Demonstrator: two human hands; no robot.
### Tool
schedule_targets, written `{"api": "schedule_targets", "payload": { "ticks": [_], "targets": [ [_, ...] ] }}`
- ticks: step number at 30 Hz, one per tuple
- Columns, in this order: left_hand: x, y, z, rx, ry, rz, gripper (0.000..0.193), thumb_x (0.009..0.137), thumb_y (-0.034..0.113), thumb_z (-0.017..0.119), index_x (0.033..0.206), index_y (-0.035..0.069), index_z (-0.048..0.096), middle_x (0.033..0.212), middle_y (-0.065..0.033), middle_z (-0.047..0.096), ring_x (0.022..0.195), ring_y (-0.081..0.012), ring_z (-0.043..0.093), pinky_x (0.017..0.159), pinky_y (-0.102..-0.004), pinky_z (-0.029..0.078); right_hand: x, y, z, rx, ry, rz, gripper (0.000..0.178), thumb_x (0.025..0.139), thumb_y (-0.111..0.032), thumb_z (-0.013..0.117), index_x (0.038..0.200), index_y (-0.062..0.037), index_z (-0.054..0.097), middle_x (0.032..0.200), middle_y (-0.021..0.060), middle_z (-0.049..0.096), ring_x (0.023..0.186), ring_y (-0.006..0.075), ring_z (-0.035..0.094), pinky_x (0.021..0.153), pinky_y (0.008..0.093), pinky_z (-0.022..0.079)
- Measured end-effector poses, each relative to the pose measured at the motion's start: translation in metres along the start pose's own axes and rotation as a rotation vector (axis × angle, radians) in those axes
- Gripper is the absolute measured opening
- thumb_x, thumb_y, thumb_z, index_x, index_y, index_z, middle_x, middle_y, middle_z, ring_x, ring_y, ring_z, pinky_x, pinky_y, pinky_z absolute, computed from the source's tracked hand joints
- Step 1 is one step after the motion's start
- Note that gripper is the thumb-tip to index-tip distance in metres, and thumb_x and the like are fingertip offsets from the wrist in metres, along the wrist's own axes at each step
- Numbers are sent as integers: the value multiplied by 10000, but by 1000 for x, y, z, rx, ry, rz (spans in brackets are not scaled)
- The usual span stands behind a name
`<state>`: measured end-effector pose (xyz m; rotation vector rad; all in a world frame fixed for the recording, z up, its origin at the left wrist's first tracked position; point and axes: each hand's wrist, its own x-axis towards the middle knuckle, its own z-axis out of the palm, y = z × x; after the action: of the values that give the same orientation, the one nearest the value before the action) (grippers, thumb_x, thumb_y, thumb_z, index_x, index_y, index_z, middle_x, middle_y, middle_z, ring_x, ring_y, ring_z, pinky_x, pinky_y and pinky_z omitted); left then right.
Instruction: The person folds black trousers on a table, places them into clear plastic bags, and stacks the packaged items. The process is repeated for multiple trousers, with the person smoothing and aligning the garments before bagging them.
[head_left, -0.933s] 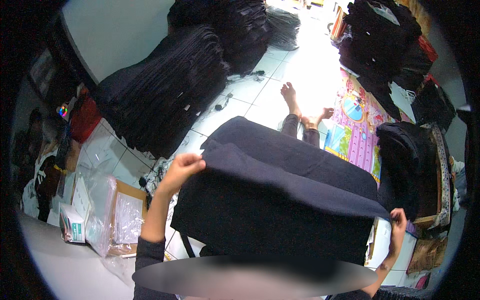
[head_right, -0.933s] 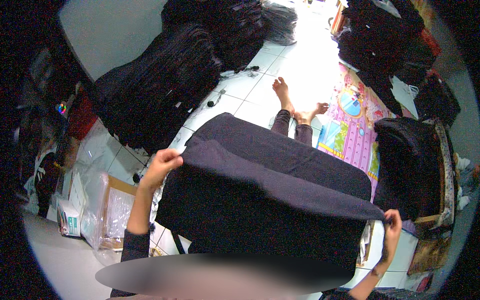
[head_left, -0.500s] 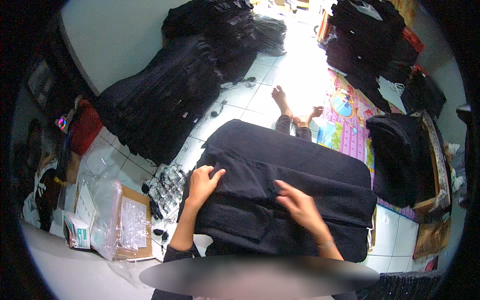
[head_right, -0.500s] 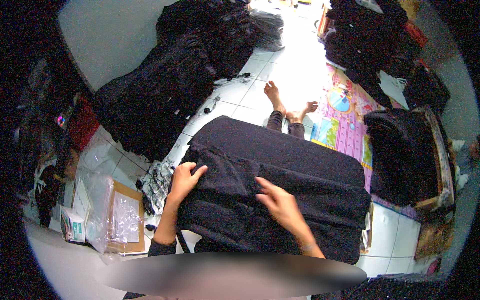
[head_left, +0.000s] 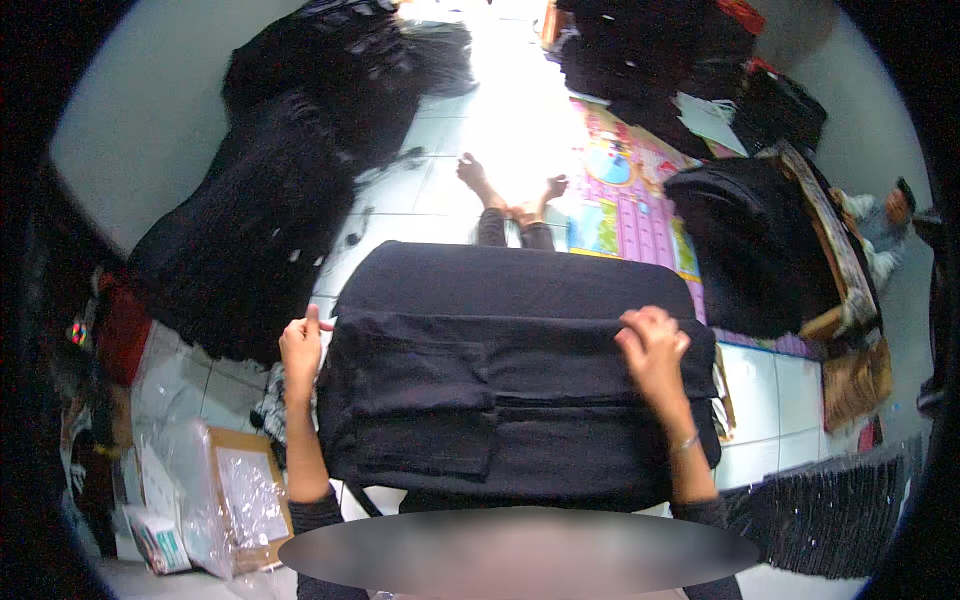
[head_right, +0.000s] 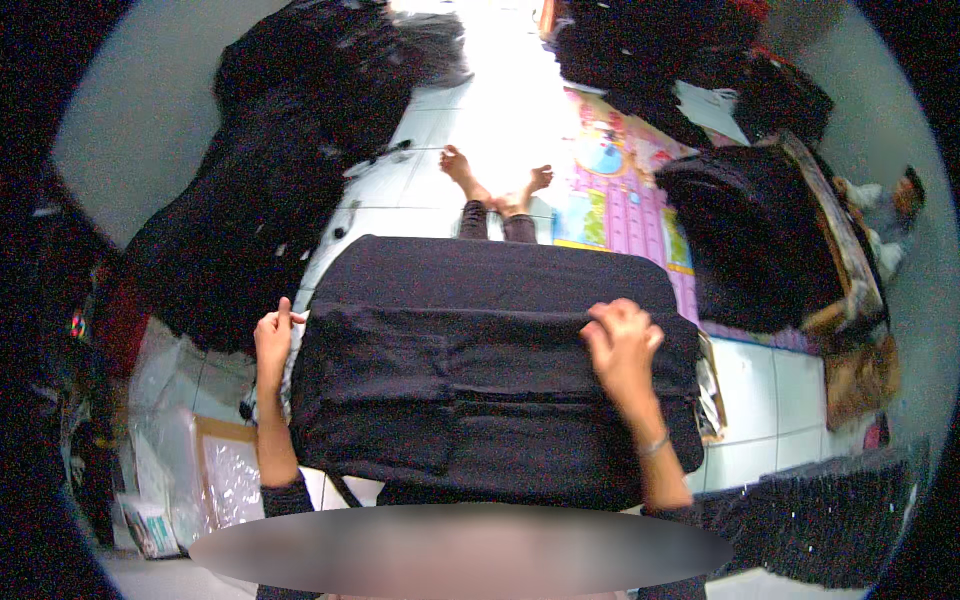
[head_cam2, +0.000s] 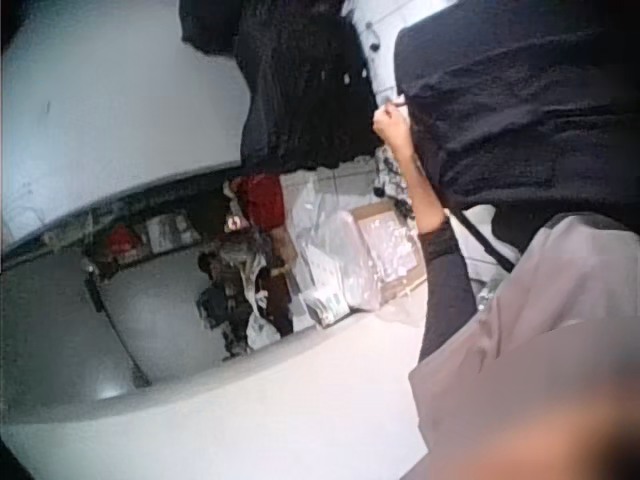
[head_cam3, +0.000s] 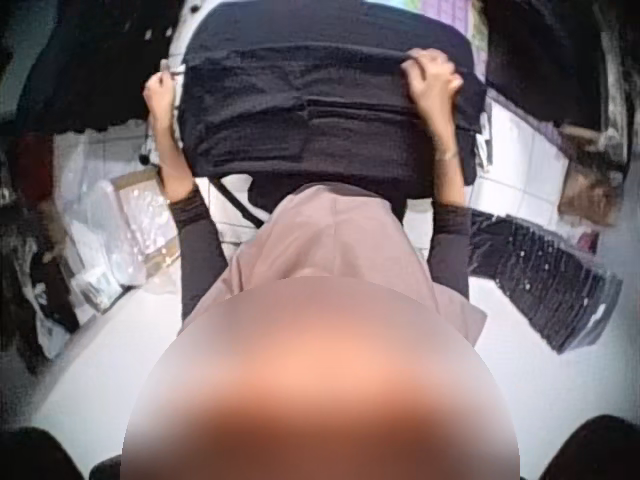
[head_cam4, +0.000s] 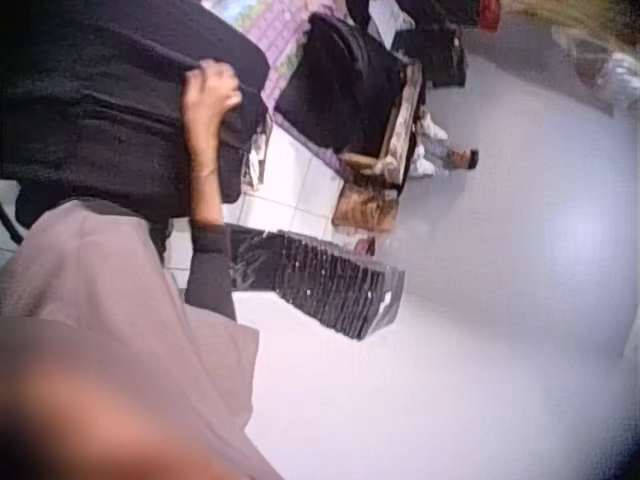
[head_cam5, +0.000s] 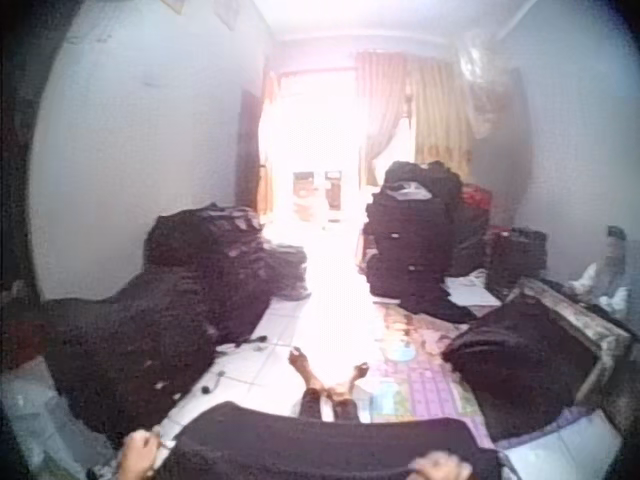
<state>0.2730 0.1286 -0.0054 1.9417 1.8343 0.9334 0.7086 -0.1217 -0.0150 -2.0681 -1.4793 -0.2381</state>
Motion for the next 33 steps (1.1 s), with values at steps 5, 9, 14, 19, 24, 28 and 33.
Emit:
{"api": "schedule_targets", "payload": {
  "ticks": [5,9,14,19,24,28,33],
  "targets": [
    [26,12,27,50,-142,92,491,865,441,667,709,-25,692,641,-133,651,641,-207,644,669,-332,484,27,137,-28,-47,-186,422,329,900,-351,627,1084,-78,627,955,93,678,889,241,636,813,391,426],
    [18,3,20,-401,-107,27,201,809,167,777,780,-12,691,705,9,656,636,-52,551,613,-227,442,27,158,-52,166,-256,300,220,817,-226,721,870,-20,664,773,89,682,721,162,635,690,310,484],
    [34,12,1,-400,146,94,179,851,146,746,823,-22,692,687,34,618,640,-36,532,622,-194,428,55,123,-51,112,47,170,132,822,-176,690,854,-48,680,820,110,685,768,275,661,778,374,470],
    [-8,50,-12,-28,-32,547,571,736,209,794,1214,17,547,1385,-217,456,1279,-322,448,1060,-407,353,35,79,-63,-101,-486,32,715,784,-83,688,1434,-164,401,1489,89,404,1390,231,359,1112,553,211],
    [-69,46,-10,286,-449,804,678,721,11,622,1378,68,468,1469,-145,410,1381,-338,350,1155,-441,274,-21,50,-45,-262,-435,-96,686,783,45,581,1423,-154,433,1456,118,440,1361,273,400,1139,570,214],
    [-70,27,1,317,-395,856,599,781,-99,507,1351,88,518,1400,-110,503,1352,-325,399,1148,-439,292,-29,50,-33,-400,-323,-101,553,860,12,458,1395,-125,478,1388,117,519,1295,288,483,1138,549,242],
    [-71,17,5,256,-417,767,644,753,-140,470,1355,82,519,1442,-125,454,1378,-318,360,1159,-433,265,-34,16,-41,-231,-494,55,715,905,-202,585,1516,-123,222,1574,186,161,1437,450,129,1031,765,65]
  ]
}}
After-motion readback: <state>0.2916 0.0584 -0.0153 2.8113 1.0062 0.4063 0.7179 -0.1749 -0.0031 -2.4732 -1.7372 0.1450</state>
